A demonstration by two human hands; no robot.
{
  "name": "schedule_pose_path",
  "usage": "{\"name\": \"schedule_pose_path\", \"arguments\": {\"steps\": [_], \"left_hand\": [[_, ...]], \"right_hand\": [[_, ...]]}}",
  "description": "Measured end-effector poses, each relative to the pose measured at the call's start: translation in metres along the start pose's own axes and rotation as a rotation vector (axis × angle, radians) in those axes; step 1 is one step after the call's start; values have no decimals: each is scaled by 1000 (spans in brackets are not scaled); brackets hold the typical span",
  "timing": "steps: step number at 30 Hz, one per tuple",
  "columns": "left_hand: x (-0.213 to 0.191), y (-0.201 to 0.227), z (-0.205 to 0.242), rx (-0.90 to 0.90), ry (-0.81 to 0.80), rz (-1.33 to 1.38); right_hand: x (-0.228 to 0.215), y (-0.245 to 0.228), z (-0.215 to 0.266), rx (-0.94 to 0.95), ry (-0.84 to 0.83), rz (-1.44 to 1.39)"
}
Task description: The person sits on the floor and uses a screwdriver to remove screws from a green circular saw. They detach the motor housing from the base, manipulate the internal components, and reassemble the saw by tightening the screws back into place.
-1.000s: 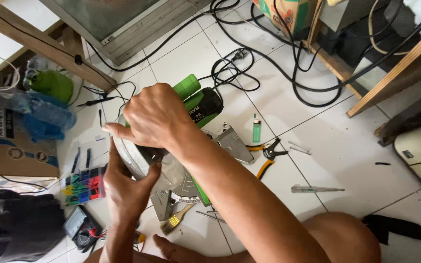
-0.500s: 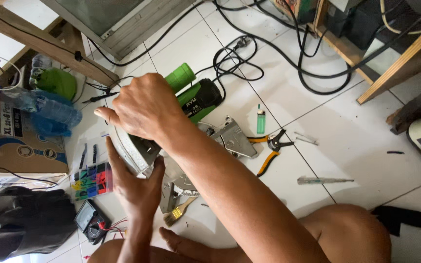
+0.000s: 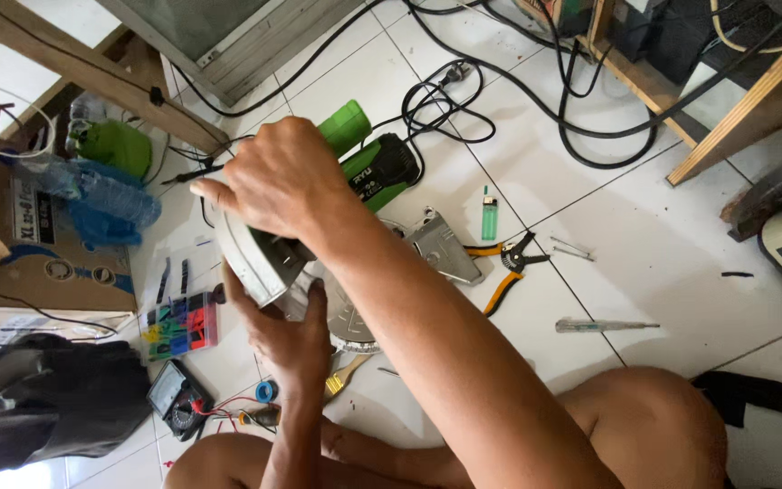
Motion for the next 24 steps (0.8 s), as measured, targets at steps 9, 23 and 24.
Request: {"name": "schedule_pose_path", "arguments": {"steps": [9,23,24], "left_hand": [[21,-67,29,-154,-375,577],[27,-126,250,-64,-1117,-354],[29,-134,255,-69,-1111,-344]], "right_hand": [[-1,-1,-7,50,-225,125],[-1,-16,-5,99,-274,133],[-2,-18,-6,88,-279,138]]}}
Point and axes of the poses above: each hand's wrist, its own z-axis away from the middle knuckle, its own x-axis out of the palm, y = z × x, the point moved 7 cm from there along -z, towards the middle knuckle, and after that the axes turned 8 degrees about -y, right-handed, at the moved point
